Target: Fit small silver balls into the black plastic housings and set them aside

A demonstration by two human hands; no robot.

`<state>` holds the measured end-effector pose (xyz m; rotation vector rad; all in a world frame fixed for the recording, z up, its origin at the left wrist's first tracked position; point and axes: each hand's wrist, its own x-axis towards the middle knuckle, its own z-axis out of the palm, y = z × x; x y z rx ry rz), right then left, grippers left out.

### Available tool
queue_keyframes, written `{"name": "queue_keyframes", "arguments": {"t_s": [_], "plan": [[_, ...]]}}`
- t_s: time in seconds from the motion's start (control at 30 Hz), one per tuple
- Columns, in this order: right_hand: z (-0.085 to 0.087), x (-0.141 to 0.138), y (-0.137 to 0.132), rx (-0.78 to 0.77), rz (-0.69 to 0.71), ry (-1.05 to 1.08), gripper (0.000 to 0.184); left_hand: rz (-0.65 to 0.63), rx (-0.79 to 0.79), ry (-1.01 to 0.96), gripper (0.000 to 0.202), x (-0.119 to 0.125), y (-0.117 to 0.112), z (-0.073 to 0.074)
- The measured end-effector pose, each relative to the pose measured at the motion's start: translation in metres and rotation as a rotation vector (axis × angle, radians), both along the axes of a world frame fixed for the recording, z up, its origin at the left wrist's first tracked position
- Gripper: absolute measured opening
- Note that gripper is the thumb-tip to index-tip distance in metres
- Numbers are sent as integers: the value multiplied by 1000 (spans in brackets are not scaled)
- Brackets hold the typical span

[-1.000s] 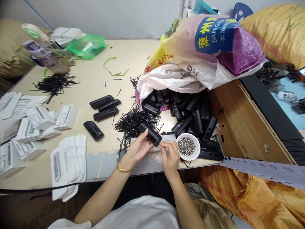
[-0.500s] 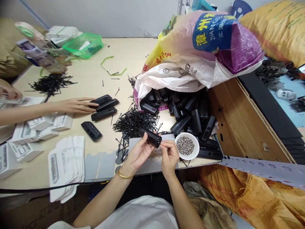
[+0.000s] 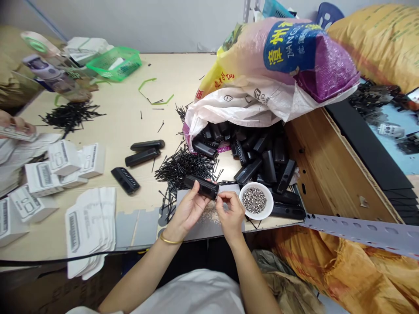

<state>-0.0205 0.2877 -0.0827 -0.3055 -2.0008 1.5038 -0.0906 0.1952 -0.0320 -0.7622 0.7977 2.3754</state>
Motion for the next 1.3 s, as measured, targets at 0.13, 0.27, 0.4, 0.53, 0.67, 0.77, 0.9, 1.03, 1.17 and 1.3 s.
{"name": "queue_keyframes", "arguments": {"t_s": [0.13,0.27,0.4,0.53,0.67,0.77,0.9,1.03,1.17,1.3], "plan": [[-1,0,3,-211,41,-15,20,6,23,-32,18,-1,-1,-1],[1,1,5,-128,62,28,12,-4,28,-37,21,-1,0,1],[7,-1,5,110,12,112,7,-24,54,-28,22,0,0,5],[15,-2,5,272,-19,154,9,-32,60,-14,23,2,-1,4],[14,-3,5,224,-6,126,8,-9,27,58,14,4,-1,-2],[10,-3,-1,198,-6,151,7,-16,8,91,11,4,-3,-2],[13,5,-3,244,-12,203,10,6,-56,222,32,13,-17,7],[16,23,29,287,-102,167,10,-177,-372,734,39,27,-32,3],[-3,33,78,592,-166,-102,15,-460,-980,923,27,-3,-40,-19],[-31,30,101,855,-133,-285,35,-226,-1344,731,53,-78,-84,-22]]}}
